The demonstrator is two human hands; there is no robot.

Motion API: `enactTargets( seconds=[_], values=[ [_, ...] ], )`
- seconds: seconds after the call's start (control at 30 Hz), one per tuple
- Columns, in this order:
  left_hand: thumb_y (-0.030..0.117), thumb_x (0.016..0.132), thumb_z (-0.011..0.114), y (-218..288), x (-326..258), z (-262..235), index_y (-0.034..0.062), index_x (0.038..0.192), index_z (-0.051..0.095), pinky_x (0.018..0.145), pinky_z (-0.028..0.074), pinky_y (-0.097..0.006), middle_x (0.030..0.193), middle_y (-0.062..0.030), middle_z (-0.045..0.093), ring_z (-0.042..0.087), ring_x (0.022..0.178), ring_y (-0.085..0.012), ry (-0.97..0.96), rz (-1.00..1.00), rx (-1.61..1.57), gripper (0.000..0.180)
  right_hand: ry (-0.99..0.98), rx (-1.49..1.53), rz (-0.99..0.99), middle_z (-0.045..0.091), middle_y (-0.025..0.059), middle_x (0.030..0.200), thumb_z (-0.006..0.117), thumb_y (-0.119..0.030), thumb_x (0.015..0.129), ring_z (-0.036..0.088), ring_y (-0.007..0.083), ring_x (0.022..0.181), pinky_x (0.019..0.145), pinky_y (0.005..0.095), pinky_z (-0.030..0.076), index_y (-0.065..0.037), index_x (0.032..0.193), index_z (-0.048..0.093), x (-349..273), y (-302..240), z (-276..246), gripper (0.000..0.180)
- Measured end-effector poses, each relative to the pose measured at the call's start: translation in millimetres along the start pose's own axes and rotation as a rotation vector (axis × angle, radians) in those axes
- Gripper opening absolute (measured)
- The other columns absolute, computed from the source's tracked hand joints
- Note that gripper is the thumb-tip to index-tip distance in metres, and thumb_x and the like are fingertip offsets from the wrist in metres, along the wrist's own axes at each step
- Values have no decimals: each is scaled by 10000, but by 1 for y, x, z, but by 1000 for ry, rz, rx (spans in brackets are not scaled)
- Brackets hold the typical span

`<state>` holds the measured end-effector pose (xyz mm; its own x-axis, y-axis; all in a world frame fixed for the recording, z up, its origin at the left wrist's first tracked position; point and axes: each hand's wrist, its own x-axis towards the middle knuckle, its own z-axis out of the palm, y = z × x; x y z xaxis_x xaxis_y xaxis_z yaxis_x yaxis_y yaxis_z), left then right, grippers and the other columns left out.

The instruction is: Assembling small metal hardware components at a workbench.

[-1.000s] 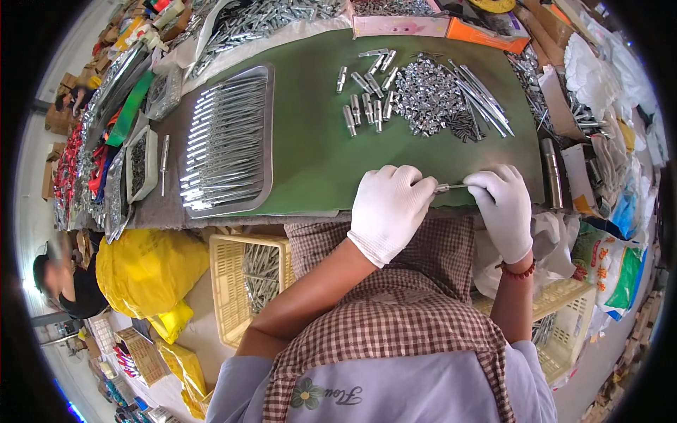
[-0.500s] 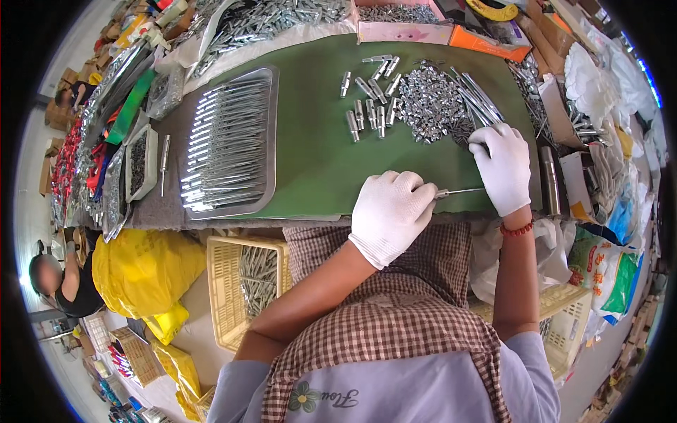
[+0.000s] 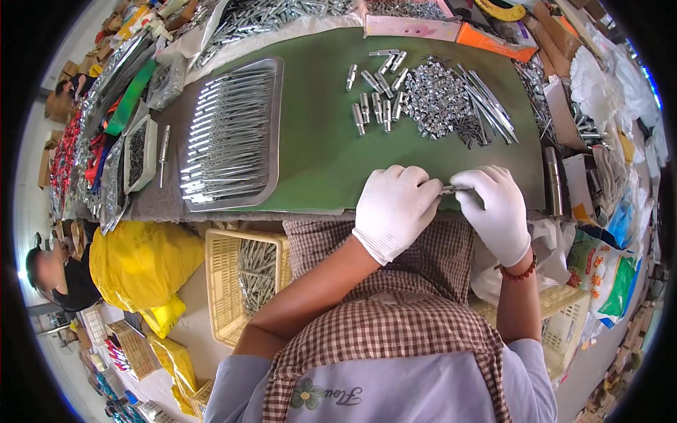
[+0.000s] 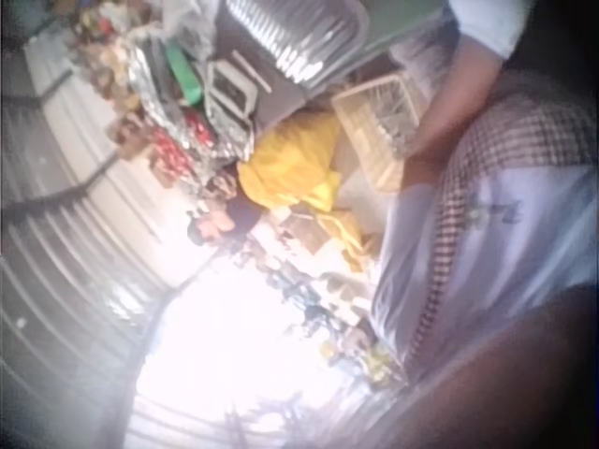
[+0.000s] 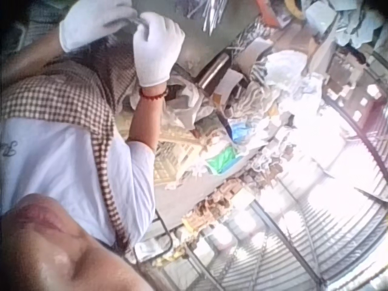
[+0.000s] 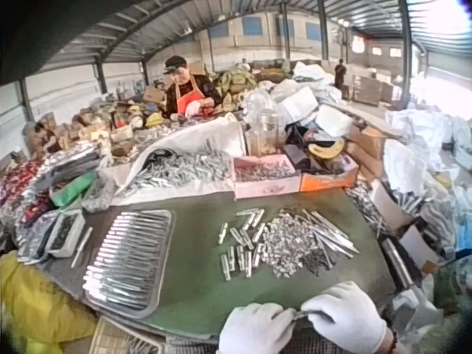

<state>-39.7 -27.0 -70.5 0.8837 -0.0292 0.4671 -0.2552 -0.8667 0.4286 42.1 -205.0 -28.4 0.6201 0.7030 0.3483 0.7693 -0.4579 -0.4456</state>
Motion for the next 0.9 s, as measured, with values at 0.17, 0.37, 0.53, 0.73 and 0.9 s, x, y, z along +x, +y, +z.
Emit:
enactTargets(
  seconds=[0.17,0.37,0.53,0.73,0.9],
  values=[
    [159,779,759,1,1,-2,130,915,702,686,488,-414,882,-30,632,631,787,-266,0,3,-18,150,-10,-43,-3,680,65,859,659,-45,810,648,294,869,858,415,482,-98,962,655,4,0,4,161],
    [163,774,771,0,1,-1,116,874,698,698,487,-423,883,-37,631,629,802,-272,-16,-16,-14,133,-214,-474,-250,589,54,724,626,-113,811,621,268,778,837,402,475,-91,890,558,15,-18,-1,106],
    [158,769,773,1,0,-1,99,859,692,705,487,-428,895,-40,637,630,810,-280,-3,-13,-31,134,-156,-394,-211,594,39,720,631,-108,809,621,228,763,840,365,479,-106,869,562,12,-14,2,91],
    [140,759,766,0,0,0,81,864,691,712,489,-435,925,-49,656,632,813,-288,17,6,-12,141,-209,-577,-207,603,33,715,644,-127,800,627,211,753,833,343,483,-105,852,578,18,-32,3,87],
    [142,758,768,0,0,1,88,878,694,711,489,-435,916,-46,653,631,811,-288,5,-11,-9,151,-155,-506,-179,613,48,719,632,-123,814,641,236,755,824,371,496,-75,867,591,15,-31,5,82]
  ],
)
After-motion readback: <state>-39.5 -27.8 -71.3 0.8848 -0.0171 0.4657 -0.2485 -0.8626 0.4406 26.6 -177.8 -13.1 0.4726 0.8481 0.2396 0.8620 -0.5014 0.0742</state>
